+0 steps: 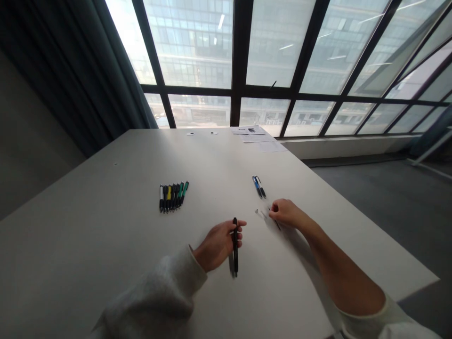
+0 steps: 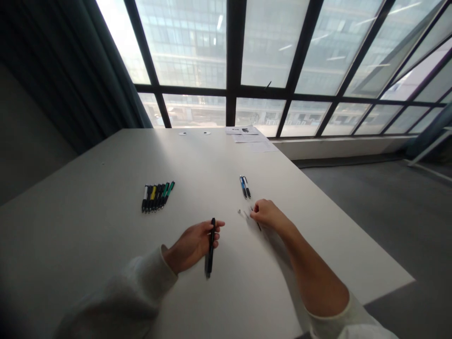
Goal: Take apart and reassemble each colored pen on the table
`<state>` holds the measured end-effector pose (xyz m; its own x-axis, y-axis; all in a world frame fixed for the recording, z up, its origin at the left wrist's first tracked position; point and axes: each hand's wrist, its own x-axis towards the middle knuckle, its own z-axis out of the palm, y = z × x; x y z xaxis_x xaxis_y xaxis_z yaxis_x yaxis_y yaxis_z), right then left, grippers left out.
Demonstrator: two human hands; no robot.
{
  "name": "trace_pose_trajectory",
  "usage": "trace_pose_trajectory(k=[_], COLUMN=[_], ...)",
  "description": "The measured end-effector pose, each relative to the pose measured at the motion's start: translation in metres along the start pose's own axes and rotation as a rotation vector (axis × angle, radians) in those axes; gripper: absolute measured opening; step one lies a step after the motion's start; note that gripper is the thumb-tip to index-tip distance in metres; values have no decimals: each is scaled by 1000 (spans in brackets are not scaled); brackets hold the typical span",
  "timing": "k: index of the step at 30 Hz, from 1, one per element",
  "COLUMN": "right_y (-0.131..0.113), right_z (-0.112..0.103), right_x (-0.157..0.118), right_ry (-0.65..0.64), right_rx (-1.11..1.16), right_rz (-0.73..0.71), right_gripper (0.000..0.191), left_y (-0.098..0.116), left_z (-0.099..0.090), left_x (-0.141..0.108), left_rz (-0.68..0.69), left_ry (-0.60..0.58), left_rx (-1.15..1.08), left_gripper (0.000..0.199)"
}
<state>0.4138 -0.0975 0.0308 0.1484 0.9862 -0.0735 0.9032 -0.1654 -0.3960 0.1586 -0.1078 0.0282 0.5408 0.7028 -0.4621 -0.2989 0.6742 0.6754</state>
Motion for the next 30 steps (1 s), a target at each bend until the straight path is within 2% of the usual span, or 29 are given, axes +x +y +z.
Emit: trace_pose_trajectory(k=[3,7,14,19,22,25,28,30], right_y=[0,0,-14,-22,-22,-20,-21,-22], right_z=[6,3,-5,7,16,21,21,20], right_x=[1,-1,-10,-11,-9,-7,-7,-7], right_ry=[-23,-23,44,8,7,19,31,36], right_rx=[-51,-81,-61,-64,-75,-83,-84,-77], right_rz=[12,14,-68,-116,-101,-87,-82,-80], right_gripper=[11,14,20,15,15,16,17,17], left_y=[0,0,8,14,16,17,17,15], left_z=[-2,-6,-15,-22,-25,-27,-27,-27], left_x=[1,4,9,12,11,10,9,9], left_rz=[14,26,182,290,337,459,570,585], left_ry=[-6,-13,17,92,169,253,300,317], left_rx=[24,120,394,605,802,1094,1327,1425], left_gripper=[18,12,30,37,35,34,32,31])
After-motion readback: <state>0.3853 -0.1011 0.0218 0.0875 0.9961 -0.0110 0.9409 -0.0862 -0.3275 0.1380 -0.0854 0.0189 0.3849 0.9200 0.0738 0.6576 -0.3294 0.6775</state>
